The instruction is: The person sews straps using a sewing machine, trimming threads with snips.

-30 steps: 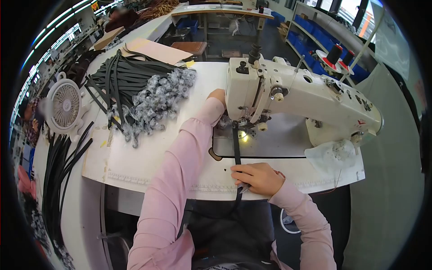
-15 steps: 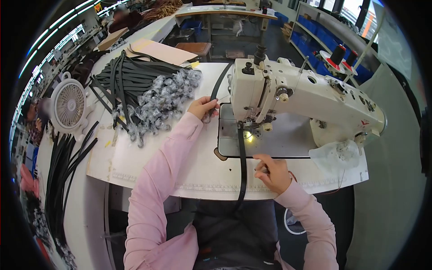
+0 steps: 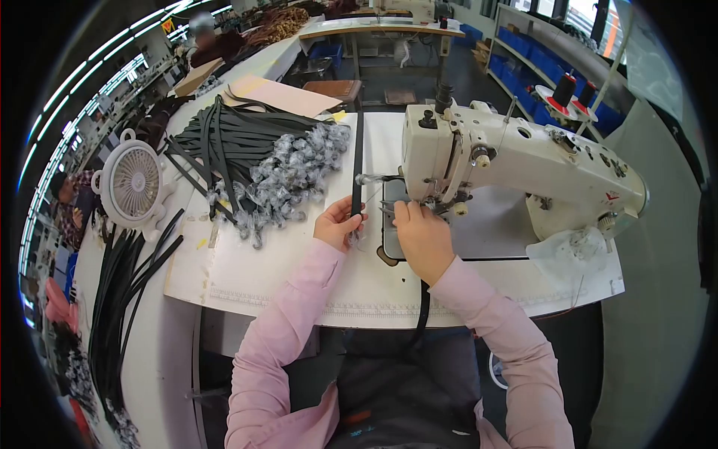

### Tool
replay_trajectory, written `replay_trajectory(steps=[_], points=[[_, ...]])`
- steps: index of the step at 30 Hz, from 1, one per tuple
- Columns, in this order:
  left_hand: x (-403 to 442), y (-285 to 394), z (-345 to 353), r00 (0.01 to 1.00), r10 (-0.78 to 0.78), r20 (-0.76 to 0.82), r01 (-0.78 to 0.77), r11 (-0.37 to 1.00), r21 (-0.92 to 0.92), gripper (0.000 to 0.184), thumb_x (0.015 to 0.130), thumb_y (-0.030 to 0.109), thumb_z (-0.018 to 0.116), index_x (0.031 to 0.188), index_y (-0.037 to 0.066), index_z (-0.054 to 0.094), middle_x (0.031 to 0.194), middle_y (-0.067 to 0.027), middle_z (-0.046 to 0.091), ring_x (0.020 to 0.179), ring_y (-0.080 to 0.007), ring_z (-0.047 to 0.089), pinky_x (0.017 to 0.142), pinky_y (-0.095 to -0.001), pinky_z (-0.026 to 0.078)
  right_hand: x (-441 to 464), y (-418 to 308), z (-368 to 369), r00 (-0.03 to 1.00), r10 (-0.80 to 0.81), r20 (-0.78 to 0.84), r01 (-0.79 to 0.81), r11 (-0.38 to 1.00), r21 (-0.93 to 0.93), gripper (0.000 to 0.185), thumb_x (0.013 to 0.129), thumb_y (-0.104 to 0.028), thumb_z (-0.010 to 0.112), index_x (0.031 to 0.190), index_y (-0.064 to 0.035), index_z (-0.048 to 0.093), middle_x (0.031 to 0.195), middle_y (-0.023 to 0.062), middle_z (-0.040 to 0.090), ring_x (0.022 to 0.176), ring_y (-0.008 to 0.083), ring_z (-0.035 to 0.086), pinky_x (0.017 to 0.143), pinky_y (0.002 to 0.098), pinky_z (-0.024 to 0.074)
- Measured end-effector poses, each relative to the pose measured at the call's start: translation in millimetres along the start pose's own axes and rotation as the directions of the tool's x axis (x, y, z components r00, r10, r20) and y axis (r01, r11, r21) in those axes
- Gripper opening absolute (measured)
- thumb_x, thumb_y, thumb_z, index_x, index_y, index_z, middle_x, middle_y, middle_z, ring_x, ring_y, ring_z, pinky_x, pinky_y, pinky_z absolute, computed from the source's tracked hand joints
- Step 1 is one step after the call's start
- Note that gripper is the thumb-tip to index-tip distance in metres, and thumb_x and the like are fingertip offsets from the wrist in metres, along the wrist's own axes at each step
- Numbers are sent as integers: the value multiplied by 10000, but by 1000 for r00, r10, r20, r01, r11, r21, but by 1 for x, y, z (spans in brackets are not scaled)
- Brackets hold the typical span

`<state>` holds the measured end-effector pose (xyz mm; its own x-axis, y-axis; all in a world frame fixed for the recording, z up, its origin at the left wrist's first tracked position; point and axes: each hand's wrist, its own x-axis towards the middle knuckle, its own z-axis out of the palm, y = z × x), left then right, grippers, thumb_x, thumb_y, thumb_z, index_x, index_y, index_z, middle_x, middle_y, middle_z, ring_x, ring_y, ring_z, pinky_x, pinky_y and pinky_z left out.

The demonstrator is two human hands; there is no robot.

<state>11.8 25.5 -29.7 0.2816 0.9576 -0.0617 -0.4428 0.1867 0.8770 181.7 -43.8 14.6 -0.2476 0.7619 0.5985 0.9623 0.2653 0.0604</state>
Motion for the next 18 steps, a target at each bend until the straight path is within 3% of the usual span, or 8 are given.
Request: replay_trajectory(steps=[4, 7, 10, 13, 16, 18], points=[[-4, 1, 5, 1000, -15, 0, 15, 999, 32, 400, 760, -102, 549, 1144, -12, 484, 1032, -101, 579, 855, -186, 592, 691, -266, 469, 13, -15, 16, 1000, 0, -8, -1, 998, -62, 197, 648, -79, 590, 793, -65, 458, 710, 51, 482, 651, 188, 566, 501, 291, 459], [-5, -1, 4, 1000, -10, 25, 9, 999, 41, 406, 760, -101, 537, 1148, 8, 485, 1034, -93, 573, 881, -188, 580, 694, -270, 469, 13, -15, 18, 998, -10, 56, 12, 999, -36, 191, 657, -100, 601, 782, -65, 461, 700, 48, 483, 621, 186, 569, 485, 287, 455], [-8, 2, 3, 1000, -5, 6, 5, 1000, -18, 418, 745, -105, 553, 1145, -9, 478, 1051, -105, 570, 867, -185, 590, 693, -266, 470, -2, -8, 7, 999, 18, 28, -22, 989, 144, 177, 668, -108, 608, 778, -64, 477, 706, 39, 497, 602, 186, 570, 482, 292, 455], [-9, 3, 1, 999, 4, 46, -3, 999, -33, 457, 731, -105, 565, 1162, 16, 473, 1057, -96, 562, 899, -195, 574, 702, -274, 473, -27, 9, -16, 999, -50, -15, 51, 909, 414, 145, 703, -111, 644, 791, -76, 534, 691, 27, 524, 555, 210, 552, 490, 332, 446], [-8, 2, 0, 997, 25, 76, -24, 1000, -18, 480, 714, -102, 585, 1165, 16, 473, 1066, -97, 565, 903, -197, 578, 720, -275, 475, -54, 30, -39, 945, -318, 76, 236, 825, 514, 161, 699, -115, 668, 833, -89, 582, 791, 19, 574, 583, 215, 544, 522, 339, 442], [-10, 2, 0, 995, 36, 94, -34, 999, -22, 490, 705, -110, 584, 1168, 7, 473, 1069, -102, 568, 898, -194, 583, 733, -272, 476, -57, 33, -40, 915, -395, 88, 267, 752, 603, 252, 643, -74, 680, 870, -92, 573, 878, 17, 574, 674, 199, 545, 556, 322, 456]])
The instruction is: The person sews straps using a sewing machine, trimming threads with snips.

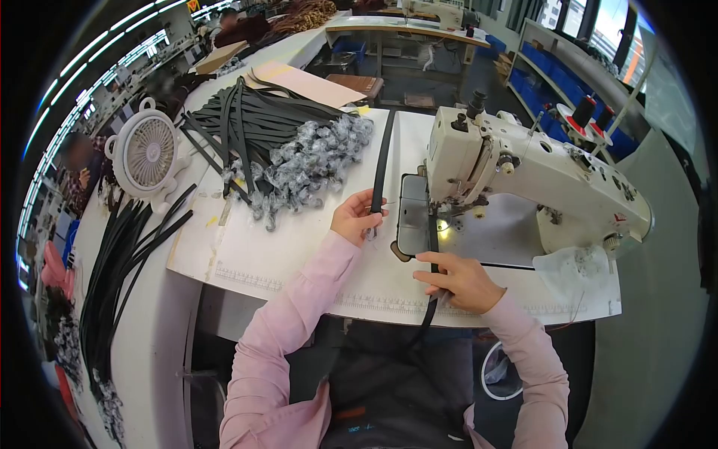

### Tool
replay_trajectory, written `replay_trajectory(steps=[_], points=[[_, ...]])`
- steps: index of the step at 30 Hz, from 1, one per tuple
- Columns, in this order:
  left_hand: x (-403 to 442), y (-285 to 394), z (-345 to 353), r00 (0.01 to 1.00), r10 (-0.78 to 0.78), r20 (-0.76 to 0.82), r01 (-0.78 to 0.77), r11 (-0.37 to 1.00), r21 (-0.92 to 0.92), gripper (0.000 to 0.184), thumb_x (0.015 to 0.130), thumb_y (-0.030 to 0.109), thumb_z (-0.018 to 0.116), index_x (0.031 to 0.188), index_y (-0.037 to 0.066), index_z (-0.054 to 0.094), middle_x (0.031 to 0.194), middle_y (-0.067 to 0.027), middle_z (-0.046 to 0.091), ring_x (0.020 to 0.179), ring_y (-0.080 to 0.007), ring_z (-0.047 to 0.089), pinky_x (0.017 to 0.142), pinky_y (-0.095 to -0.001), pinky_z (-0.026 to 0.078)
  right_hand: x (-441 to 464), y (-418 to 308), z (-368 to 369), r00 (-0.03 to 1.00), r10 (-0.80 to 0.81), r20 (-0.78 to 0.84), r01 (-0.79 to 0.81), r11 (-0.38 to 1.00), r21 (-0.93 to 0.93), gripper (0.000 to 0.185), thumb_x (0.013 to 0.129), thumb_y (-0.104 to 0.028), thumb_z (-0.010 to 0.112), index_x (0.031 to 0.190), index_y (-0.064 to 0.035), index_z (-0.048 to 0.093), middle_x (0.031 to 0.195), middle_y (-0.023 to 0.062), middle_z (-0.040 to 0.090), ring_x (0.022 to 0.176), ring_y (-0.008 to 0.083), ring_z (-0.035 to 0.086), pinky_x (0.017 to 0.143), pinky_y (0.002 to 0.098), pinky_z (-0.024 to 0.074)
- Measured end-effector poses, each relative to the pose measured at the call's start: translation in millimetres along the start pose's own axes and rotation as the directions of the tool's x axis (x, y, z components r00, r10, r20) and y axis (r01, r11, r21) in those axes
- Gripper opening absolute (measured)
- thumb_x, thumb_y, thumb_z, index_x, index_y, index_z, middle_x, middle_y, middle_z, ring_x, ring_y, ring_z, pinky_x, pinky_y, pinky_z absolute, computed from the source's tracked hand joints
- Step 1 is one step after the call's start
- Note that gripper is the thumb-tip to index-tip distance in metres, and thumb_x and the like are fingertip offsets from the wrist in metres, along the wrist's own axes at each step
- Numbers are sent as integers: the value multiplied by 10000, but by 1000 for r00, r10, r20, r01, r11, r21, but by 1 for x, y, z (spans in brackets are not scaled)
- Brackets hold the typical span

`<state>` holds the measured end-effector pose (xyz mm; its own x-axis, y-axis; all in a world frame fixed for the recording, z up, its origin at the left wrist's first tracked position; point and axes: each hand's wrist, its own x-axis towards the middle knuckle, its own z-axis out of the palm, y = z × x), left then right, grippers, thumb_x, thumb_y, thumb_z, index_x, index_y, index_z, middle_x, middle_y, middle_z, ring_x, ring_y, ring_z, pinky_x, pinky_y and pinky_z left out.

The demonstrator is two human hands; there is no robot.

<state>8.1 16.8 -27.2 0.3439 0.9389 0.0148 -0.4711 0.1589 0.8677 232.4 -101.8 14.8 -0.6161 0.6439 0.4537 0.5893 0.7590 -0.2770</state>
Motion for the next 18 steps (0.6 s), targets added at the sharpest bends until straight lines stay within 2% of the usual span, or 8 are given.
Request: replay_trajectory(steps=[1, 4, 6, 7, 12, 15, 17, 18], points=[[0, 0, 1, 1000, 6, 9, -5, 1000, -11, 497, 699, -121, 578, 1170, -2, 474, 1068, -106, 571, 891, -190, 587, 741, -269, 476, -2, 0, -1, 999, -30, 23, 29, 998, 50, 301, 615, -53, 687, 889, -93, 569, 921, 15, 574, 720, 191, 545, 573, 314, 462], [-1, 1, 5, 999, 23, 33, -23, 1000, 1, 515, 689, -133, 577, 1179, -12, 475, 1064, -106, 575, 891, -184, 591, 770, -271, 475, -12, 10, 8, 997, -34, 72, 31, 999, 34, 363, 596, -26, 689, 937, -94, 583, 1018, 4, 576, 788, 192, 532, 594, 304, 466], [0, -2, 2, 995, 65, 74, -66, 998, 9, 514, 693, -138, 571, 1183, -13, 481, 1057, -96, 580, 902, -178, 589, 807, -283, 470, -15, 9, 7, 999, -11, 41, 11, 1000, -2, 341, 602, -32, 688, 921, -91, 584, 1006, 5, 580, 782, 192, 529, 592, 299, 465], [-1, -1, 2, 993, 70, 100, -72, 997, 20, 540, 713, -87, 607, 1224, -1, 456, 1080, -85, 566, 926, -185, 578, 745, -268, 458, -14, 7, 8, 1000, -6, 29, 7, 1000, -11, 330, 604, -34, 687, 913, -90, 584, 1000, 6, 582, 779, 193, 527, 591, 297, 464], [0, 25, -11, 980, 151, 133, -154, 988, 12, 526, 729, -73, 612, 1229, -5, 463, 1083, -86, 570, 930, -185, 575, 751, -268, 460, -8, 1, 11, 997, 23, -76, -22, 1000, 6, 190, 644, -29, 667, 816, -69, 598, 908, 24, 602, 703, 205, 533, 569, 309, 456], [0, 89, -40, 949, 314, 21, -306, 938, -165, 462, 757, -56, 589, 1203, -15, 476, 1053, -110, 571, 926, -196, 574, 767, -257, 478, -3, -3, 9, 996, 6, -87, -6, 1000, 1, 157, 662, -34, 660, 803, -62, 598, 892, 34, 604, 685, 216, 535, 564, 315, 454], [-14, 152, -64, 891, 393, -226, -447, 845, -294, 352, 795, -28, 559, 1142, -31, 502, 1006, -140, 571, 918, -215, 573, 788, -250, 499, -4, -3, 10, 995, 10, -96, -9, 1000, 1, 150, 670, -38, 657, 806, -60, 598, 888, 39, 603, 688, 222, 536, 563, 317, 453], [-19, 180, -95, 844, 466, -265, -533, 785, -317, 267, 824, -2, 534, 1085, -52, 512, 993, -163, 559, 913, -240, 573, 800, -247, 511, -5, -4, 11, 994, 20, -103, -18, 1000, 13, 141, 677, -38, 649, 806, -57, 596, 884, 43, 604, 689, 227, 538, 564, 320, 453]])
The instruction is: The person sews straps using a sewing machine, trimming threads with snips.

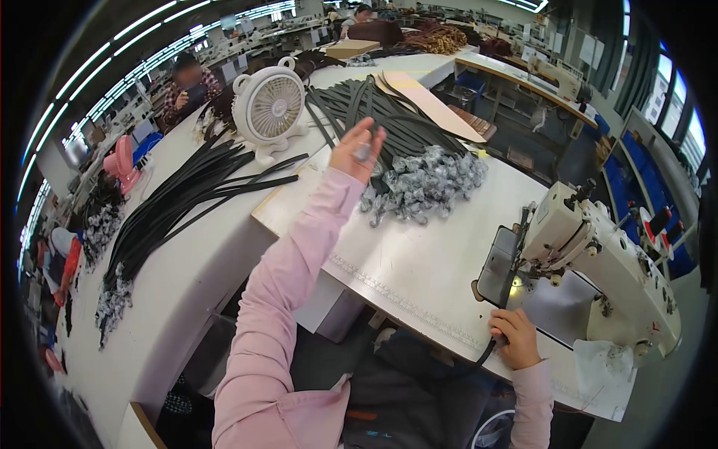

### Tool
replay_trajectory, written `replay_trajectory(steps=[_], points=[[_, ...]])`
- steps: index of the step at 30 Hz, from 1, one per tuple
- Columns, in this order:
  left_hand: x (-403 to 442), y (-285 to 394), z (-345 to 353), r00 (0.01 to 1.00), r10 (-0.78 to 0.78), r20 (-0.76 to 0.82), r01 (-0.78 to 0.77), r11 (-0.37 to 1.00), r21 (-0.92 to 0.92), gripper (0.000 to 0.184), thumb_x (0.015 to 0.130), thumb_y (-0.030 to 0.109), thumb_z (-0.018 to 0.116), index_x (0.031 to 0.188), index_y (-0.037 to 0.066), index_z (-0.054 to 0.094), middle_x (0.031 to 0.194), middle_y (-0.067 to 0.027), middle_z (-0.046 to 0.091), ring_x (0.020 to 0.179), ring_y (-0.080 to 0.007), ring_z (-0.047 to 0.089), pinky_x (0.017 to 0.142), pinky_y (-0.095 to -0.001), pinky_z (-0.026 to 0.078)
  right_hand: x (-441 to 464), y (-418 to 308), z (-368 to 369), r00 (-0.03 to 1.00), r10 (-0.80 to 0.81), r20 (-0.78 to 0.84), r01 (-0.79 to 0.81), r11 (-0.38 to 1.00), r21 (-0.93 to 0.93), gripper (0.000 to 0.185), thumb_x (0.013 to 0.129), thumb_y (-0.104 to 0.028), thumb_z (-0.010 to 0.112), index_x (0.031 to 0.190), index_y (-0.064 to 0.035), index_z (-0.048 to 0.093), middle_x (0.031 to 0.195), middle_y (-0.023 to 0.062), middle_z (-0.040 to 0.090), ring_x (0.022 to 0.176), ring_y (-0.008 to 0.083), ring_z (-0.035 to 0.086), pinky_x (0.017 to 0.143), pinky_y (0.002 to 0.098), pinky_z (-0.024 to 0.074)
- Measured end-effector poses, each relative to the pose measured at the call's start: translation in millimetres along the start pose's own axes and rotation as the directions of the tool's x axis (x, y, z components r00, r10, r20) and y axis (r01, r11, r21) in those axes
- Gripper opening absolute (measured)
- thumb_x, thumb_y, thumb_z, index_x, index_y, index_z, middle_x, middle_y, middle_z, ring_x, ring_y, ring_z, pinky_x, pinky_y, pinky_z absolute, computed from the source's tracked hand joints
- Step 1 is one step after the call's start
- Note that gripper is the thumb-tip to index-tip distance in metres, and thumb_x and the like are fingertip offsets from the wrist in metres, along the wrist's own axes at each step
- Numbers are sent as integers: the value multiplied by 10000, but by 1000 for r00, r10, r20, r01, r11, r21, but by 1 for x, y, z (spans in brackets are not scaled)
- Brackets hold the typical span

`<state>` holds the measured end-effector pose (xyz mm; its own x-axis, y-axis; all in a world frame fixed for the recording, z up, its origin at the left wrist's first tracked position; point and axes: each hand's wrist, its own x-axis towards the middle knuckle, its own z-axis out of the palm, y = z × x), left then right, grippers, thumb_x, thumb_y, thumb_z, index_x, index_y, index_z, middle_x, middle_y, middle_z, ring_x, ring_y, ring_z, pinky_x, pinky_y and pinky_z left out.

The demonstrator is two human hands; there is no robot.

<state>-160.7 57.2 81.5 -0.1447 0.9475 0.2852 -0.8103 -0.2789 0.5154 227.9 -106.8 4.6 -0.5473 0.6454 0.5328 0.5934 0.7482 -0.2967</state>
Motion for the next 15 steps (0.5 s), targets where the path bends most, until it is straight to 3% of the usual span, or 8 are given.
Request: replay_trajectory(steps=[1, 2, 6, 7, 9, 11, 13, 15], points=[[7, 41, -14, 997, 78, 30, -75, 995, -70, 241, 800, -30, 551, 1037, -60, 525, 925, -151, 555, 916, -279, 569, 800, -294, 520, 1, -1, 0, 1000, -3, -2, 3, 1000, 2, 140, 677, -38, 647, 806, -57, 595, 885, 44, 604, 689, 229, 538, 565, 322, 453], [6, 82, -21, 980, 191, -52, -193, 980, -49, 258, 788, -21, 560, 1034, -88, 521, 942, -165, 553, 904, -280, 568, 812, -305, 512, 1, -2, 0, 1000, -3, -6, 3, 1000, 1, 139, 678, -38, 645, 806, -57, 595, 886, 46, 604, 689, 231, 539, 565, 323, 453], [-45, 263, -95, 877, 469, -102, -471, 882, 3, 387, 832, 223, 461, 1053, -86, 534, 1020, -234, 547, 930, -297, 563, 823, -384, 482, 1, -2, -1, 1000, 3, -8, -3, 1000, 1, 144, 676, -42, 645, 810, -55, 594, 894, 54, 603, 695, 237, 538, 564, 330, 452], [-66, 314, -129, 814, 576, -73, -576, 817, 22, 546, 861, 375, 406, 1125, -99, 472, 1078, -263, 521, 984, -337, 545, 841, -420, 469, 1, -2, -1, 1000, 12, -1, -12, 1000, -1, 146, 674, -41, 646, 809, -54, 593, 898, 56, 603, 696, 238, 537, 564, 330, 451], [-119, 362, -135, 518, 796, -314, -801, 580, 148, 679, 866, 505, 329, 1282, -31, 313, 1148, -249, 483, 1030, -373, 522, 848, -455, 461, 1, -2, -1, 999, 25, 20, -25, 1000, -4, 150, 670, -38, 648, 809, -51, 592, 905, 59, 601, 699, 241, 535, 563, 331, 449], [-174, 391, -174, 347, 817, -460, -817, 504, 280, 656, 869, 506, 341, 1334, 66, 198, 1207, -222, 447, 1054, -386, 508, 834, -466, 468, 1, -2, 0, 1000, 19, 16, -19, 1000, 7, 162, 664, -28, 651, 812, -46, 588, 911, 63, 599, 698, 245, 531, 563, 333, 447], [-211, 398, -203, 235, 763, -603, -759, 531, 376, 620, 876, 450, 397, 1355, 152, 141, 1260, -189, 413, 1066, -381, 503, 816, -472, 478, 3, -4, -2, 1000, 10, 6, -10, 1000, 6, 168, 661, -24, 652, 815, -45, 586, 910, 64, 599, 695, 247, 530, 565, 334, 447], [-217, 384, -227, 288, 682, -672, -599, 676, 430, 533, 860, 330, 497, 1300, 107, 296, 1214, -168, 470, 1040, -339, 525, 804, -427, 485, 2, -1, 0, 1000, -14, -1, 14, 1000, 6, 180, 656, -20, 657, 819, -46, 586, 908, 64, 599, 699, 250, 532, 567, 338, 448]])
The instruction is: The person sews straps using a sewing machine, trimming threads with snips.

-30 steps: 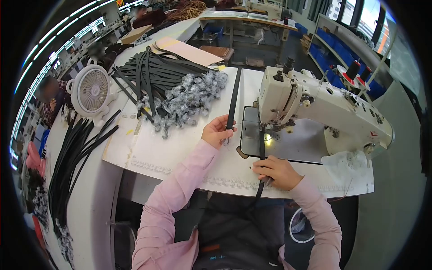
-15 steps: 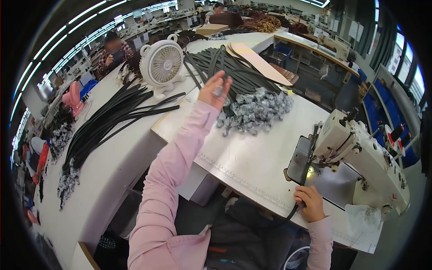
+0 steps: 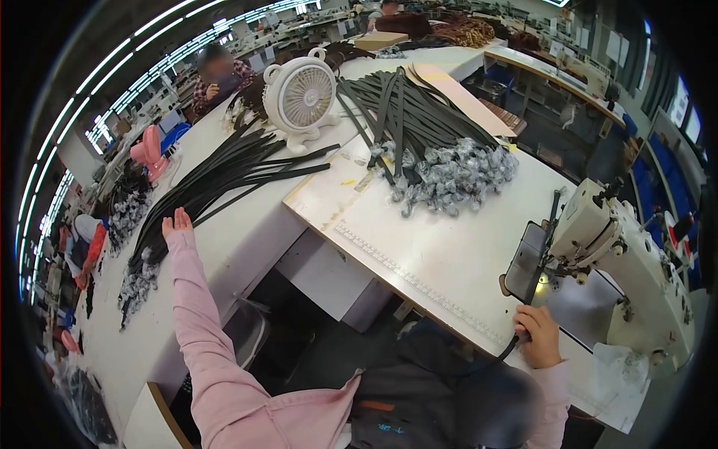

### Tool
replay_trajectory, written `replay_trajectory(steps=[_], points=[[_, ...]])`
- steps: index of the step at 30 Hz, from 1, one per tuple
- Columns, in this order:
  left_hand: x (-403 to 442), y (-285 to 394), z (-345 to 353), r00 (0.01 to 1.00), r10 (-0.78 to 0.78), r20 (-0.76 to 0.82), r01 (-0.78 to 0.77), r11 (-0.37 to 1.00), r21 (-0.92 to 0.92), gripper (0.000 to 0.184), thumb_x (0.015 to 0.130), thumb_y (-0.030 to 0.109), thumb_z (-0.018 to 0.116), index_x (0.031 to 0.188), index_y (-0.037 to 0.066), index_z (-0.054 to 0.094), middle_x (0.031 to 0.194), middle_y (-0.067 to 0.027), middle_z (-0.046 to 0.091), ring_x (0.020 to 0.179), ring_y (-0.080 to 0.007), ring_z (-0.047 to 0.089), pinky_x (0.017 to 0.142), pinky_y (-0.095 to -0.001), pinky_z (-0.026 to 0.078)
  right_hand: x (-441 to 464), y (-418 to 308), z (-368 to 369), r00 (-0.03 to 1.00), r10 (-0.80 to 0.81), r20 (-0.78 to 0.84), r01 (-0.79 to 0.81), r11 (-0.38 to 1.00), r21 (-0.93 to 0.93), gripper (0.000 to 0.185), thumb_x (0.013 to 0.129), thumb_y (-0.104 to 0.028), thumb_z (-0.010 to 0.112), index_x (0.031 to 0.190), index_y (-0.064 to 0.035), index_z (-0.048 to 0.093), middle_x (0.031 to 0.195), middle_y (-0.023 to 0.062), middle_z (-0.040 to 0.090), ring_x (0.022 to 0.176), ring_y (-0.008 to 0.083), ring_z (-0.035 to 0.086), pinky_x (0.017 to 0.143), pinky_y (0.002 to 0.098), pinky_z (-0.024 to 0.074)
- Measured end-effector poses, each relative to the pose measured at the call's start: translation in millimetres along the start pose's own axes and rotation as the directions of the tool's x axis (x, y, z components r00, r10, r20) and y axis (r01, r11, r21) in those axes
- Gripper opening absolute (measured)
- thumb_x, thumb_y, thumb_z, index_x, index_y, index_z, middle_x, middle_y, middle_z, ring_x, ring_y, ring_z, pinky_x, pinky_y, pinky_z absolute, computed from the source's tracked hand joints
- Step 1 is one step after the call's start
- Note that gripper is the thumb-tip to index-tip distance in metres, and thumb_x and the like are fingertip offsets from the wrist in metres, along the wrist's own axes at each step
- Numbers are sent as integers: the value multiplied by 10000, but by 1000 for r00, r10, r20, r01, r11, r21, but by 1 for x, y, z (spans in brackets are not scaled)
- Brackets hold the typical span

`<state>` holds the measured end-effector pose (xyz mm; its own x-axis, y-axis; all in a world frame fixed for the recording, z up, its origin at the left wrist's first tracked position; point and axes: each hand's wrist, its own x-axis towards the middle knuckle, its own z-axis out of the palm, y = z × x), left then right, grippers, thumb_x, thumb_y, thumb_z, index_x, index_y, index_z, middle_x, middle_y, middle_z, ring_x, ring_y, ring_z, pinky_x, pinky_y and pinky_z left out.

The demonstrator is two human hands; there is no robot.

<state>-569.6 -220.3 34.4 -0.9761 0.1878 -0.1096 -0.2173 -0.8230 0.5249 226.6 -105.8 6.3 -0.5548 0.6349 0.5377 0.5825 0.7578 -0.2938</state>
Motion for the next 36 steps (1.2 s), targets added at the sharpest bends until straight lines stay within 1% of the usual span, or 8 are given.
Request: replay_trajectory(steps=[4, 8, 10, 12, 14, 16, 21, 36], points=[[-90, -82, 33, 911, -299, 285, 160, 892, 423, 280, 861, 176, 514, 1109, 49, 540, 1029, -97, 587, 950, -200, 562, 761, -294, 467, -4, 4, 1, 1000, 2, 11, -2, 1000, 0, 222, 628, -11, 670, 830, -54, 587, 916, 58, 598, 707, 247, 535, 576, 338, 451], [-219, -177, 60, 348, -649, 677, -178, 663, 727, 255, 880, 107, 484, 1113, 31, 553, 960, -78, 610, 890, -175, 576, 760, -282, 465, -11, 8, -5, 998, -13, 54, 12, 1000, 14, 333, 568, 18, 671, 875, -72, 577, 962, 32, 581, 770, 224, 535, 612, 322, 463], [-319, -199, 73, 35, -705, 708, -451, 621, 641, 221, 852, 63, 523, 1059, 20, 586, 939, -89, 618, 877, -177, 583, 766, -283, 463, -18, 14, -2, 998, -13, 68, 12, 1000, 10, 354, 562, 13, 674, 888, -77, 569, 971, 18, 571, 811, 213, 531, 627, 316, 466], [-394, -218, 80, -329, -602, 728, -636, 711, 300, 213, 806, 24, 565, 1013, 18, 611, 953, -106, 619, 896, -200, 583, 782, -291, 457, -21, 16, 1, 999, -19, 50, 18, 999, 31, 346, 566, -3, 680, 883, -80, 565, 961, 8, 564, 825, 202, 526, 631, 308, 466], [-452, -240, 81, -574, -493, 654, -538, 829, 153, 246, 762, -10, 568, 1004, 13, 613, 1021, -120, 603, 953, -234, 565, 804, -300, 447, -22, 15, -2, 998, -20, 52, 18, 999, 33, 308, 575, -15, 682, 850, -84, 564, 942, 2, 559, 818, 193, 523, 622, 298, 464], [-492, -269, 73, -683, -398, 612, -475, 879, 42, 269, 748, -1, 588, 1015, 20, 607, 1040, -118, 595, 963, -264, 552, 820, -317, 447, -23, 17, 2, 999, -20, 50, 18, 999, 50, 281, 580, -24, 683, 826, -86, 561, 930, -1, 557, 805, 188, 521, 616, 293, 462], [-552, -320, 70, -721, -278, 635, -480, 861, -167, 265, 734, 65, 631, 997, 38, 606, 1001, -97, 590, 925, -277, 545, 788, -352, 457, -23, 16, 2, 998, -50, 27, 48, 998, 44, 193, 632, -87, 685, 773, -88, 553, 900, -19, 556, 769, 168, 517, 592, 287, 457], [-573, -343, 70, -722, -355, 594, -549, 817, -178, 382, 750, 92, 636, 1126, 74, 569, 1125, -110, 522, 1036, -275, 488, 845, -329, 422, -32, 27, 12, 999, -34, -37, 38, 995, 93, 177, 637, -110, 691, 795, -108, 612, 892, -24, 566, 819, 159, 554, 589, 306, 480]])
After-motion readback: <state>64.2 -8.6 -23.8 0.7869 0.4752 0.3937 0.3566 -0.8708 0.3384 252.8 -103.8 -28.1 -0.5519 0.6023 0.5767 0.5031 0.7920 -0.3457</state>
